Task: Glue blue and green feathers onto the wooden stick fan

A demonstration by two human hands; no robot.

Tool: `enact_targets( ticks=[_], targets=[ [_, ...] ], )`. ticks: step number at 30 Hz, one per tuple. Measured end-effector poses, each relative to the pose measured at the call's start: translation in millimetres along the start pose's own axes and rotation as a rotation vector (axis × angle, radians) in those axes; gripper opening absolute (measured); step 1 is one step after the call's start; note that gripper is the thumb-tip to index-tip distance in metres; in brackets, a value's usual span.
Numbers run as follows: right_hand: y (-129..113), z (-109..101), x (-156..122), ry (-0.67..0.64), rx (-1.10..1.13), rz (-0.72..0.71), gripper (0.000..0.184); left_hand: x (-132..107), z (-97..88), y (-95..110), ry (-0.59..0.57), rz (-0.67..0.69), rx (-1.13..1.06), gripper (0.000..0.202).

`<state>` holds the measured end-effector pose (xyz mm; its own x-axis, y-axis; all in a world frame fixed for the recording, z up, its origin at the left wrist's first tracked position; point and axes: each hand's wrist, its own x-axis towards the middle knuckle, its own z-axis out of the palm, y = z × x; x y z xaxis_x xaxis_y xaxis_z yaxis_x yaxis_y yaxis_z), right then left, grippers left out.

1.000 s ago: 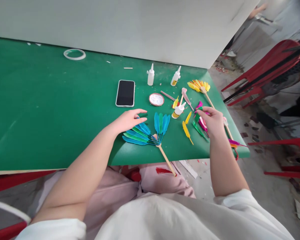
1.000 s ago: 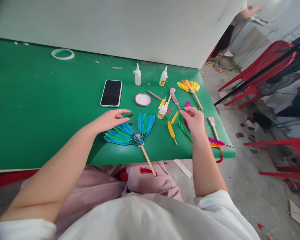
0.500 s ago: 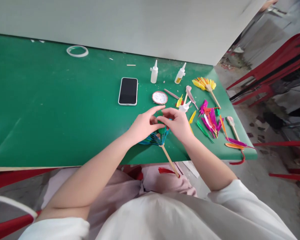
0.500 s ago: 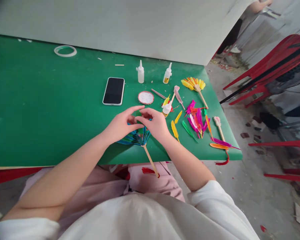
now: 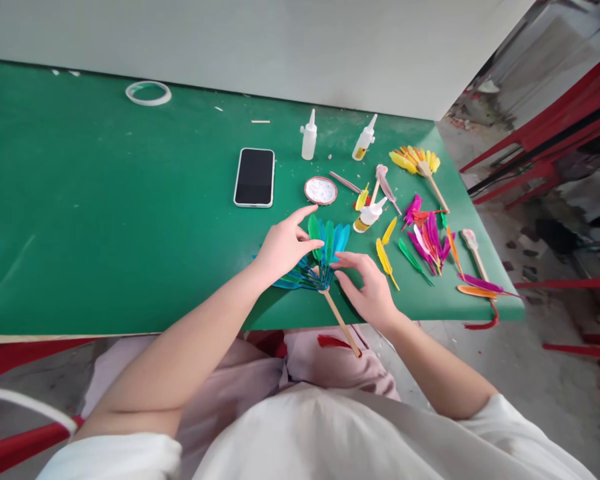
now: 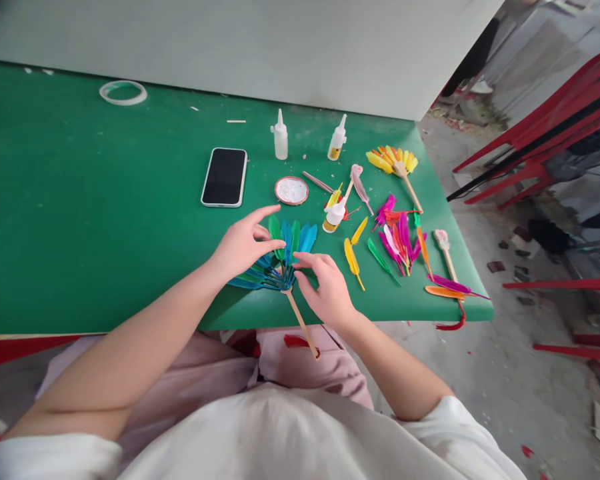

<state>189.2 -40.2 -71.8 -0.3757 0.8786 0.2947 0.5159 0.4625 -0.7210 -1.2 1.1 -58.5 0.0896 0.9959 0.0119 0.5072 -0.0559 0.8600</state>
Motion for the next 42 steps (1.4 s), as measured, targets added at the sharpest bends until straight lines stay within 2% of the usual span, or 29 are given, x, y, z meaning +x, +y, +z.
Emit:
enact_targets(
  ticks=[8,14,20,31,37,42],
  targets=[
    [3,4,-6,-0.084,-0.142,-0.276,0.037,0,2.4,0,-0.014,-0.033,0.047,0.064],
    [4,7,-9,-0.129,-0.247,-0.379,0.037,-1,4.3,-1,0.0,-0.016,0.121,0.061],
    [5,9,-9,-0.118,-0.252,-0.39,0.039,0,5.8,-5,0.068,0.055,0.265,0.058],
    [4,10,-9,-0.125,-0.257,-0.393,0.041,2,5.0,-6,0.046,0.022,0.316,0.059],
    [4,4,-8,-0.001,-0.16,-0.301,0.039,1,5.1,-7,0.06,0.028,0.302,0.059],
    [4,6,-9,-0.043,-0.213,-0.379,0.037,1,5.4,-7,0.065,0.033,0.289,0.059]
  ],
)
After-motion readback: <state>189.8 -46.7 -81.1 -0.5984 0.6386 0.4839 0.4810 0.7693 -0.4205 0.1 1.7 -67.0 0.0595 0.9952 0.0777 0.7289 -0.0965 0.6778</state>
